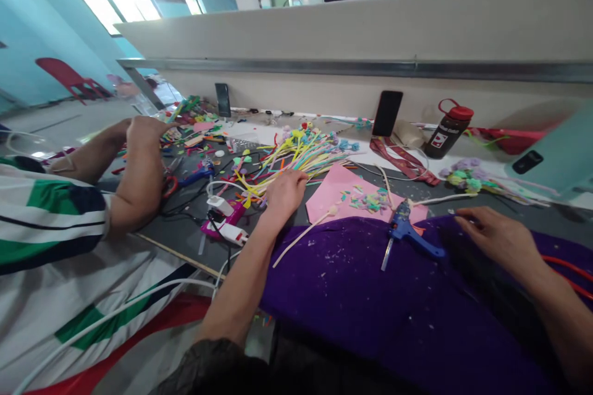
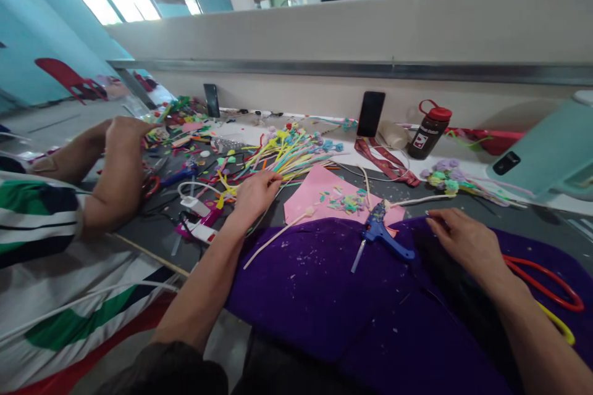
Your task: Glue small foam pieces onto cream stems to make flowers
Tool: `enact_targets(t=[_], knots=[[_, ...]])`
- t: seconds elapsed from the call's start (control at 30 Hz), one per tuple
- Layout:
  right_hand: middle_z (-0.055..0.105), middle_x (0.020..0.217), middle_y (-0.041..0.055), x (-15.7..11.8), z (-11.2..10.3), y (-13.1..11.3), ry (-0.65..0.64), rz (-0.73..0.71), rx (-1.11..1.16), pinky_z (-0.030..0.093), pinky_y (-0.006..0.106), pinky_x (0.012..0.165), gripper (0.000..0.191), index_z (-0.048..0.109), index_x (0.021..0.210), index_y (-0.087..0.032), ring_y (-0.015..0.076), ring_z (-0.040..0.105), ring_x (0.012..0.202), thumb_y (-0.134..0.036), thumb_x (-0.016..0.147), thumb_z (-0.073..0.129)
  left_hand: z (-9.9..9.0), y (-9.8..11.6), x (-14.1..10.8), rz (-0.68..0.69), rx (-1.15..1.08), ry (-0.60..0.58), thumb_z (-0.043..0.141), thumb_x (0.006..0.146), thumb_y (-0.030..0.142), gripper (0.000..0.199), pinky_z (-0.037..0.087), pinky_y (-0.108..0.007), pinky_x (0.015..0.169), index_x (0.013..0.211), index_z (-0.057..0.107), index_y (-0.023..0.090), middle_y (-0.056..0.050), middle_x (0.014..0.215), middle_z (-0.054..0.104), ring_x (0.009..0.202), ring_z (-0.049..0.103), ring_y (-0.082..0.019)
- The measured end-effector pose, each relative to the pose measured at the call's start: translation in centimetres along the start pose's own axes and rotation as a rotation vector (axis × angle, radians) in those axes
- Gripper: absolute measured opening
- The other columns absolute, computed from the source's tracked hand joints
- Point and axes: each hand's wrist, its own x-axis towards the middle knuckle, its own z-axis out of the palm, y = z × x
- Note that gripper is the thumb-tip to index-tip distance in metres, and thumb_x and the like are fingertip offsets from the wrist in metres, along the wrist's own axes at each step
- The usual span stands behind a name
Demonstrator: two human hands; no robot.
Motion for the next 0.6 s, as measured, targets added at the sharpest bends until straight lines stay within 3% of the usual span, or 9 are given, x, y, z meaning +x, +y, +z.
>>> enact_targets(t=[0.07,0.27,0.6], knots=[[0.064,0.096,0.0026,-0.2,0.0,-0.2,-0.005,-0.007,-0.023,0.044,0.028,0.06,0.034,0.061,0.097,-0.024,0.0199,0.062,0.079,-0.047,0.083,0.041,1.1,0.0,1.3,-0.039,0.079,-0.085,0.041,0.082,0.026,0.027,0.042,-0.029,0.077,0.098,0.063,0.023,-0.005,0.102,0.065,0.094,0.058,-0.021],[0.064,0.097,0.0008,-0.4,0.8,-0.8,-0.065,-0.004,-0.073,0.044,0.027,0.057,0.029,0.06,0.098,-0.024,0.0185,0.062,0.079,-0.042,0.084,0.042,4.0,-1.2,3.6,-0.063,0.134,-0.152,0.036,0.084,0.02,0.034,0.042,-0.031,0.082,0.109,0.058,0.02,-0.009,0.107,0.061,0.101,0.055,-0.022],[0.064,0.096,0.0032,-0.7,2.3,-0.5,-0.111,-0.018,-0.06,0.047,0.029,0.06,0.031,0.06,0.096,-0.023,0.0205,0.063,0.078,-0.042,0.085,0.038,6.2,-4.3,5.2,-0.221,0.212,-0.205,0.044,0.079,0.026,0.029,0.044,-0.038,0.077,0.095,0.065,0.014,-0.015,0.1,0.06,0.097,0.055,-0.028]])
